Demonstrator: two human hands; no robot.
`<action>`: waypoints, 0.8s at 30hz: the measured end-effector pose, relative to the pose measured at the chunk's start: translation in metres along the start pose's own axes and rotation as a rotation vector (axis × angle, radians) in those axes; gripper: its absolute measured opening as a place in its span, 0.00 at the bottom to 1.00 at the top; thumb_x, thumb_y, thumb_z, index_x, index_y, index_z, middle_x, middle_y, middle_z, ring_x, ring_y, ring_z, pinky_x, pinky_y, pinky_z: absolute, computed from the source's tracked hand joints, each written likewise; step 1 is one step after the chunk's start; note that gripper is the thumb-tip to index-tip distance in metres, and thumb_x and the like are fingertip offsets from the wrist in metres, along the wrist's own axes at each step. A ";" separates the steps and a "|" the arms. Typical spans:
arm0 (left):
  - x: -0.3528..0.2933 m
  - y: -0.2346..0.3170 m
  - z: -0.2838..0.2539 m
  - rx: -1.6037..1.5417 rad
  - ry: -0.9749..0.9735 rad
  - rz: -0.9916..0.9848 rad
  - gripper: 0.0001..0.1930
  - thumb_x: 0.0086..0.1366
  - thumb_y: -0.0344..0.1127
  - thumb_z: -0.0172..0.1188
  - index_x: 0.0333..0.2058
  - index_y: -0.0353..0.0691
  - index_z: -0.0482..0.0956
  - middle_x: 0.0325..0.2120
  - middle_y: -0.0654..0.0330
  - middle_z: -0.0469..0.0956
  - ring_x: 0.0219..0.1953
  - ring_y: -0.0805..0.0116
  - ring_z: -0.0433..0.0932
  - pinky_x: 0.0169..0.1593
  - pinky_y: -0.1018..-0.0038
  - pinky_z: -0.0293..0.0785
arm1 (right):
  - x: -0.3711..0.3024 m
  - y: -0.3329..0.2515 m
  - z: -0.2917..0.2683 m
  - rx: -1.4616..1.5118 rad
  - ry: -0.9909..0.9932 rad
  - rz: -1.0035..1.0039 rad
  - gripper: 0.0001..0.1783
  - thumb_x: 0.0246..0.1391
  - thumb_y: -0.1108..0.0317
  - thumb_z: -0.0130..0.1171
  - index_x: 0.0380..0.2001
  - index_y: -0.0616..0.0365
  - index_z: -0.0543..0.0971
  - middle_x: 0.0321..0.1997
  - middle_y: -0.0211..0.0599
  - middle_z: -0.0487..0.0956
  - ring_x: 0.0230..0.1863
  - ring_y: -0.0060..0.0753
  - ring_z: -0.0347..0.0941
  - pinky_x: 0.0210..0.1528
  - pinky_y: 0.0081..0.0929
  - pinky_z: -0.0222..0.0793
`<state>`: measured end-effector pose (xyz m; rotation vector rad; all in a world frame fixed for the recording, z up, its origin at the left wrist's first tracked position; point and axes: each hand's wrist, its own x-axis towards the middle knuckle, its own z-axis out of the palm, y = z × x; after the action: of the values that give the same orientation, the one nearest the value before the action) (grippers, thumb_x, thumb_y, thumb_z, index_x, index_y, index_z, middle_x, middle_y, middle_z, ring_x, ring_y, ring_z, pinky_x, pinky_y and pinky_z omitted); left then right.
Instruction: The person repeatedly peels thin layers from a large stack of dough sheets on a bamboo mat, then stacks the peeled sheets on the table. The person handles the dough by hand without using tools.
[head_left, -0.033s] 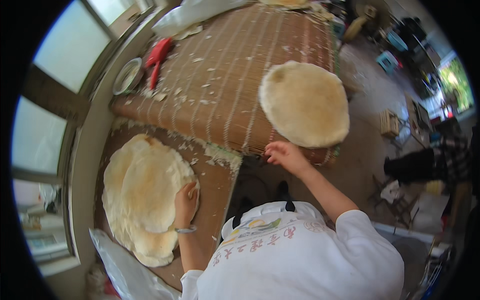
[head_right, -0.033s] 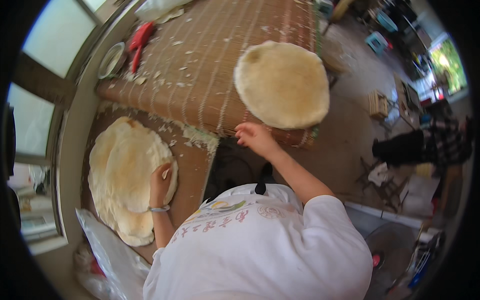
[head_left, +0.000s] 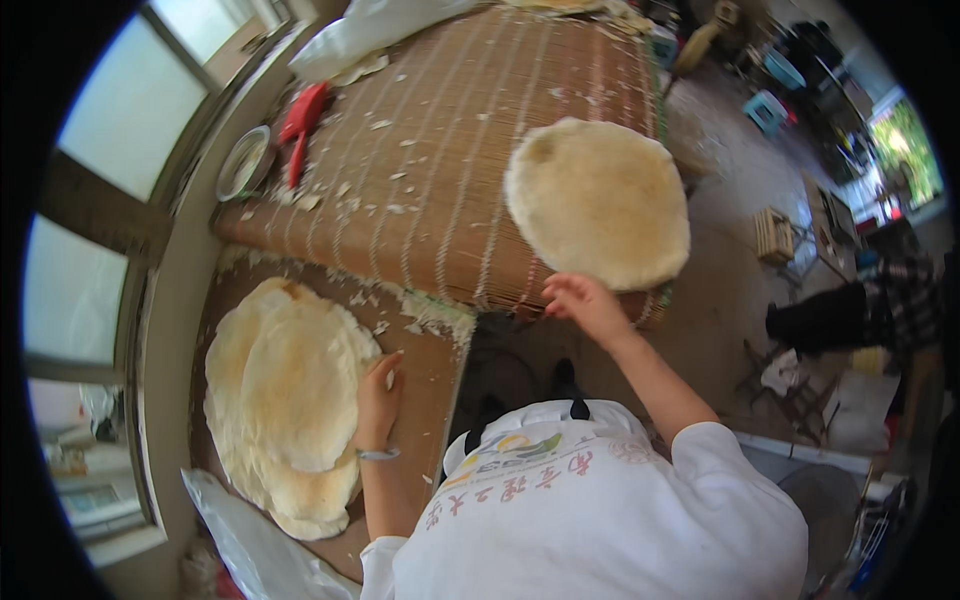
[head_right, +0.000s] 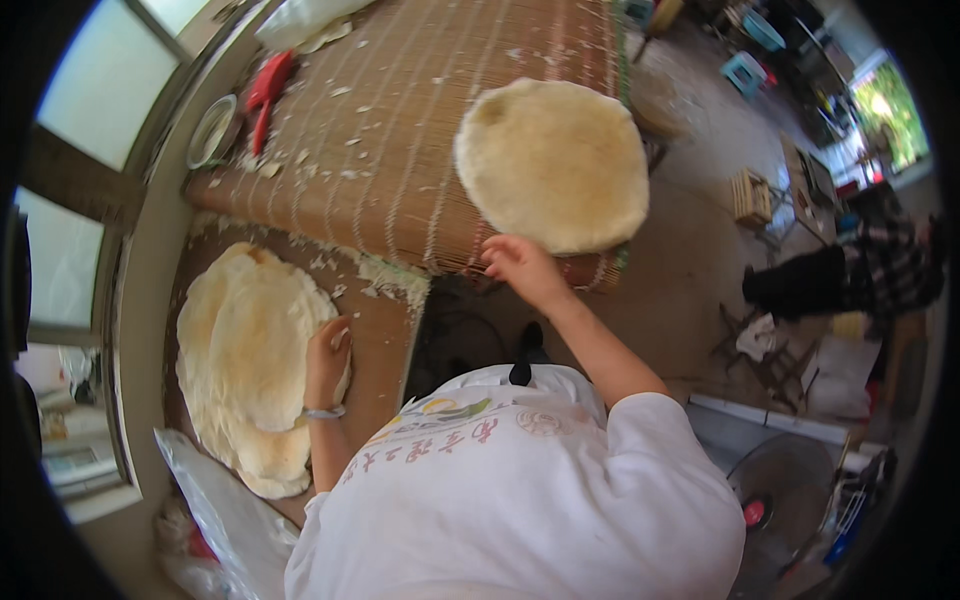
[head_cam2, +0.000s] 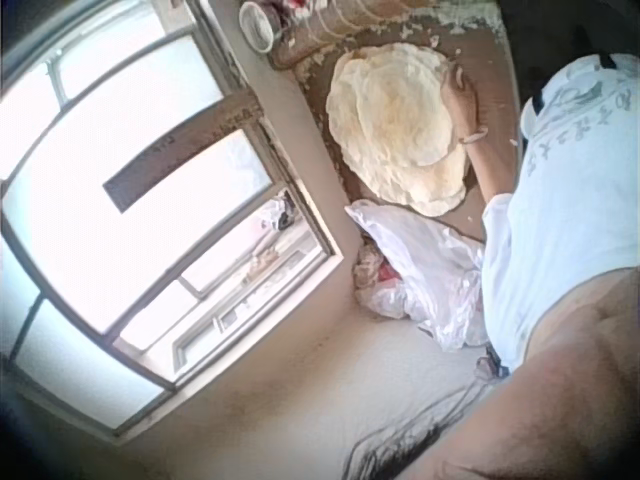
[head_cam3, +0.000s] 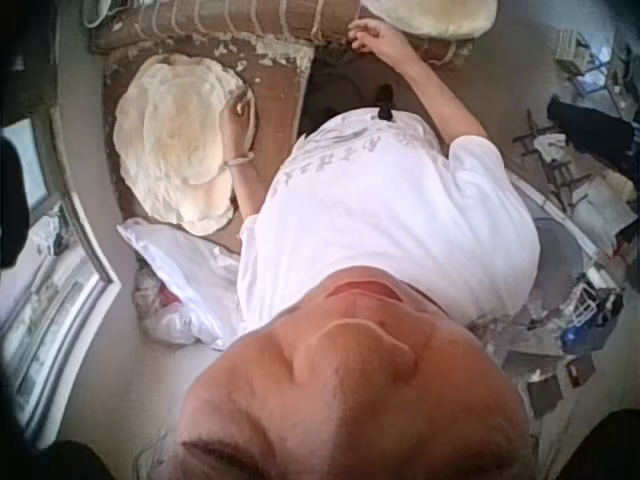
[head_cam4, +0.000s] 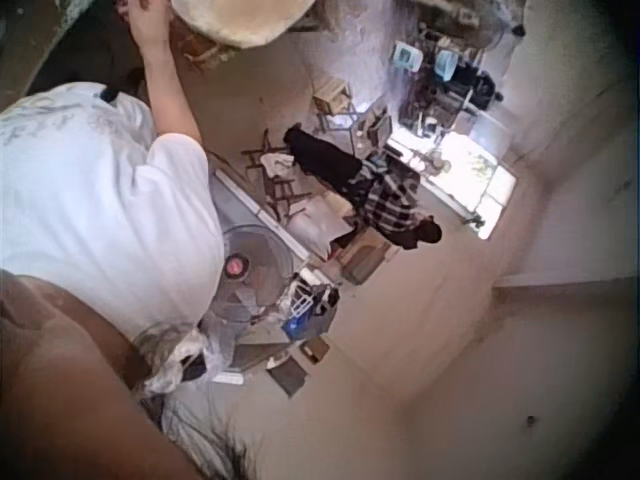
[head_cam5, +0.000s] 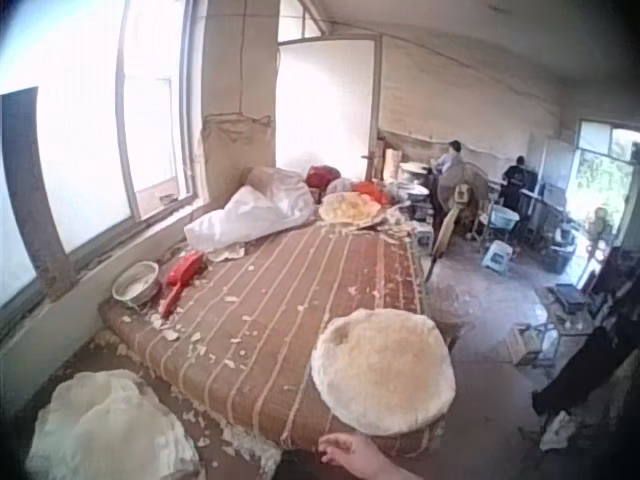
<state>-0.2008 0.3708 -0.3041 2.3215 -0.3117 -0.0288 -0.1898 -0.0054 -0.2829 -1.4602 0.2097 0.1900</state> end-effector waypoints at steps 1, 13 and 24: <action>0.023 0.028 0.017 -0.035 -0.053 0.055 0.13 0.57 0.25 0.57 0.43 0.35 0.77 0.39 0.50 0.78 0.41 0.52 0.77 0.44 0.67 0.73 | -0.008 -0.001 -0.029 0.057 0.129 -0.053 0.11 0.59 0.74 0.48 0.44 0.62 0.75 0.37 0.31 0.78 0.33 0.18 0.74 0.35 0.16 0.71; 0.140 0.264 0.269 -0.024 -0.311 0.772 0.20 0.50 0.32 0.64 0.45 0.41 0.75 0.42 0.54 0.73 0.46 0.51 0.71 0.48 0.63 0.70 | -0.034 0.025 -0.217 0.110 0.751 -0.052 0.22 0.57 0.75 0.50 0.56 0.67 0.67 0.51 0.43 0.74 0.49 0.27 0.72 0.49 0.22 0.69; 0.164 0.288 0.306 -0.016 -0.390 0.544 0.17 0.52 0.34 0.62 0.42 0.41 0.78 0.37 0.55 0.77 0.36 0.54 0.77 0.39 0.65 0.74 | -0.039 0.018 -0.245 0.377 0.550 -0.079 0.18 0.59 0.76 0.46 0.53 0.63 0.69 0.48 0.37 0.75 0.44 0.26 0.73 0.45 0.22 0.71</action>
<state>-0.1398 -0.0764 -0.3000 2.1310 -1.1220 -0.2128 -0.2379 -0.2473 -0.3145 -1.1139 0.6000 -0.3092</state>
